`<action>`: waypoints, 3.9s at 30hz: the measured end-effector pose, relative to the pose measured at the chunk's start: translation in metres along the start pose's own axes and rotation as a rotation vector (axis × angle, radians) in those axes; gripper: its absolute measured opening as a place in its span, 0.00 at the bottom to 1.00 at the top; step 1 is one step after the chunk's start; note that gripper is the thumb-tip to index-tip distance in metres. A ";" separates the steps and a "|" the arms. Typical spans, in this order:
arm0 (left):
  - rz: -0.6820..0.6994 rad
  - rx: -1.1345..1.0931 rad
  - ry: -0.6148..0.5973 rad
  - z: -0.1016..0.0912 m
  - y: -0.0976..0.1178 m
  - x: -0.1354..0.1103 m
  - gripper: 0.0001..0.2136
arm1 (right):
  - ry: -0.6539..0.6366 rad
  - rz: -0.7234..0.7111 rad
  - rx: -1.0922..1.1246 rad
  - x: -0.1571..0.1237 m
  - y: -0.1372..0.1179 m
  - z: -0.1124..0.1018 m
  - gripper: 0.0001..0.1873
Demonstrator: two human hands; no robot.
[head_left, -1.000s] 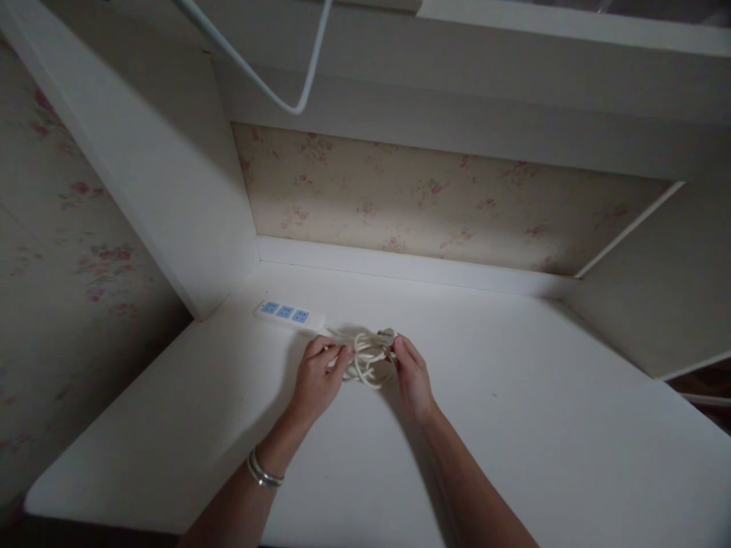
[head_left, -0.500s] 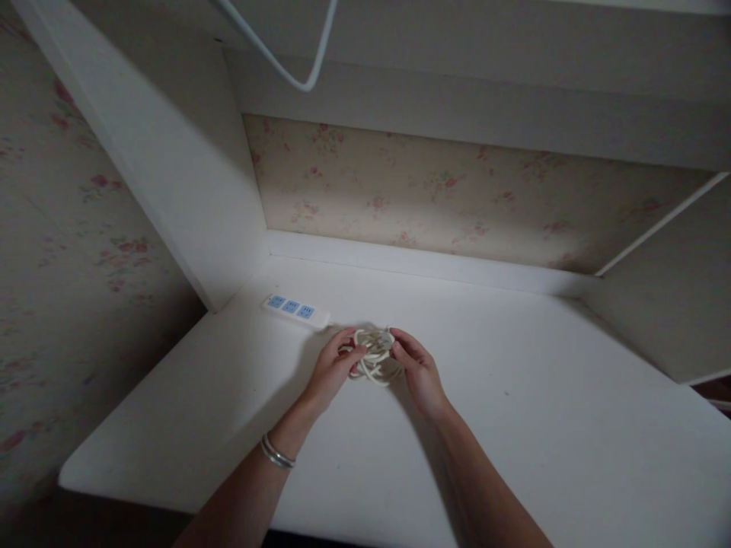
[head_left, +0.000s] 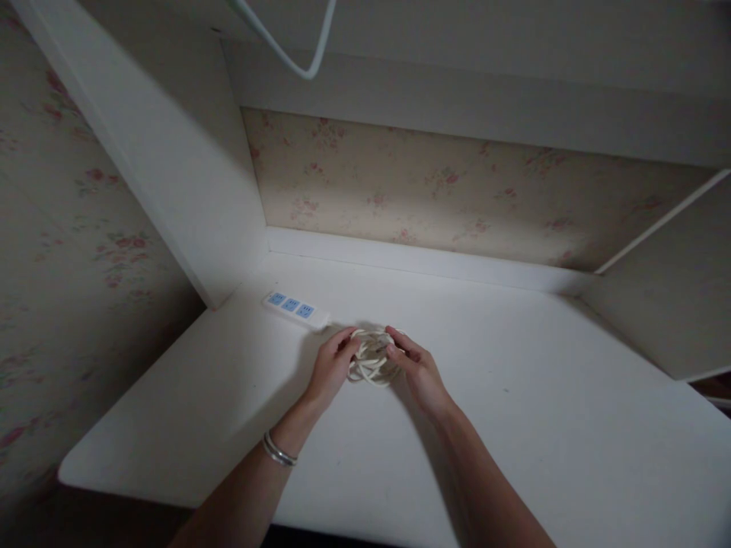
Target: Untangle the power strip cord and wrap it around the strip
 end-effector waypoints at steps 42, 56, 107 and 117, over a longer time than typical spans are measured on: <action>-0.096 -0.427 -0.074 0.003 0.004 -0.006 0.19 | 0.123 -0.272 -0.407 -0.003 -0.027 0.005 0.13; -0.130 -0.429 -0.088 0.004 0.001 -0.006 0.21 | 0.096 -0.441 -0.561 -0.010 -0.040 0.019 0.11; 0.644 0.636 0.141 -0.010 0.037 -0.018 0.06 | 0.412 -0.116 0.265 0.010 -0.003 -0.029 0.16; 0.523 0.597 0.239 -0.022 0.031 -0.011 0.08 | 0.178 -0.363 -0.153 -0.006 -0.026 -0.021 0.05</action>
Point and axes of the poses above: each hand's wrist, its own x-axis towards the middle knuckle, its own z-axis out of the palm, y = z × x, the point moved 7 cm from there along x, towards the middle knuckle, and after that the axes turned 13 degrees about x, right-handed, at the moved point
